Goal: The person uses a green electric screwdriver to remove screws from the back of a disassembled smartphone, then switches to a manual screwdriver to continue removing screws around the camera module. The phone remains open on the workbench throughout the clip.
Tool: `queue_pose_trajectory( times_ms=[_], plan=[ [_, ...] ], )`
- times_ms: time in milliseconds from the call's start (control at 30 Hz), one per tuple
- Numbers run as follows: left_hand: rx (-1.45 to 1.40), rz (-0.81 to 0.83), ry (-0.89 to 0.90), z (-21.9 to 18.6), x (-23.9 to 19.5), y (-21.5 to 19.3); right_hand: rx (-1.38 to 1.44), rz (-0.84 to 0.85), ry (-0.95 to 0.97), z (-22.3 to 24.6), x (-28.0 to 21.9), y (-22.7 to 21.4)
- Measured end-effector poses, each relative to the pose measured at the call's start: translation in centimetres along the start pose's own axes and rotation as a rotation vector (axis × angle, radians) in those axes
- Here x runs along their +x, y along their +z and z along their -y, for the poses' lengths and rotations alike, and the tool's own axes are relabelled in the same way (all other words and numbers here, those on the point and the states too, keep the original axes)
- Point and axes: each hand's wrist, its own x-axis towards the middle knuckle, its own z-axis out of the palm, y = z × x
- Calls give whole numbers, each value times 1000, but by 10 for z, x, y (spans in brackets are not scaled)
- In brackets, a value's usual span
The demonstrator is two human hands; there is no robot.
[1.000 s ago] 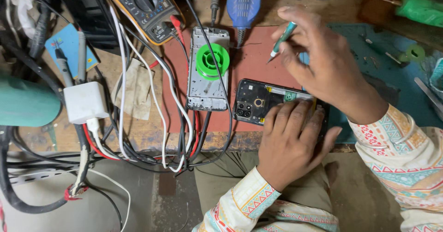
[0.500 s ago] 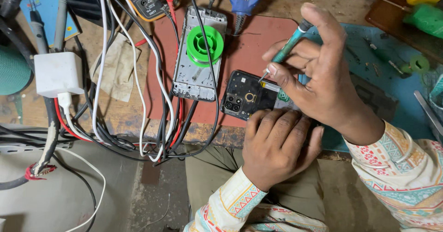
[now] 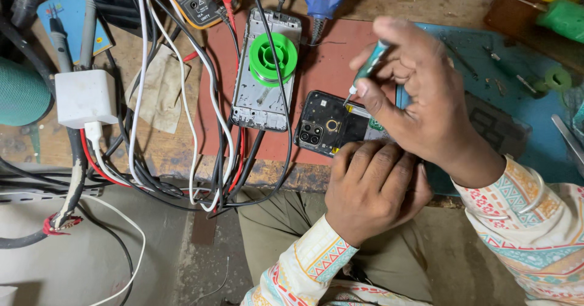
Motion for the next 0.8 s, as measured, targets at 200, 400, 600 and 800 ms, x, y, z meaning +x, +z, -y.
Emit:
queue_pose_trajectory(
  times_ms=[200,400,600,800],
  plan=[
    [20,-57,-3,-2,-1,2,-3,-3,-5,-3,5,1],
    [67,-138,-45,-5,-5,5,-58,8,-10,3,1,4],
    [114,-178,-102,-10,-7,9,-236,-61,-118,-2,4,2],
    [122,-178,-85,-9,-11,12,-143,-58,-128,-9,-5,3]
  ],
)
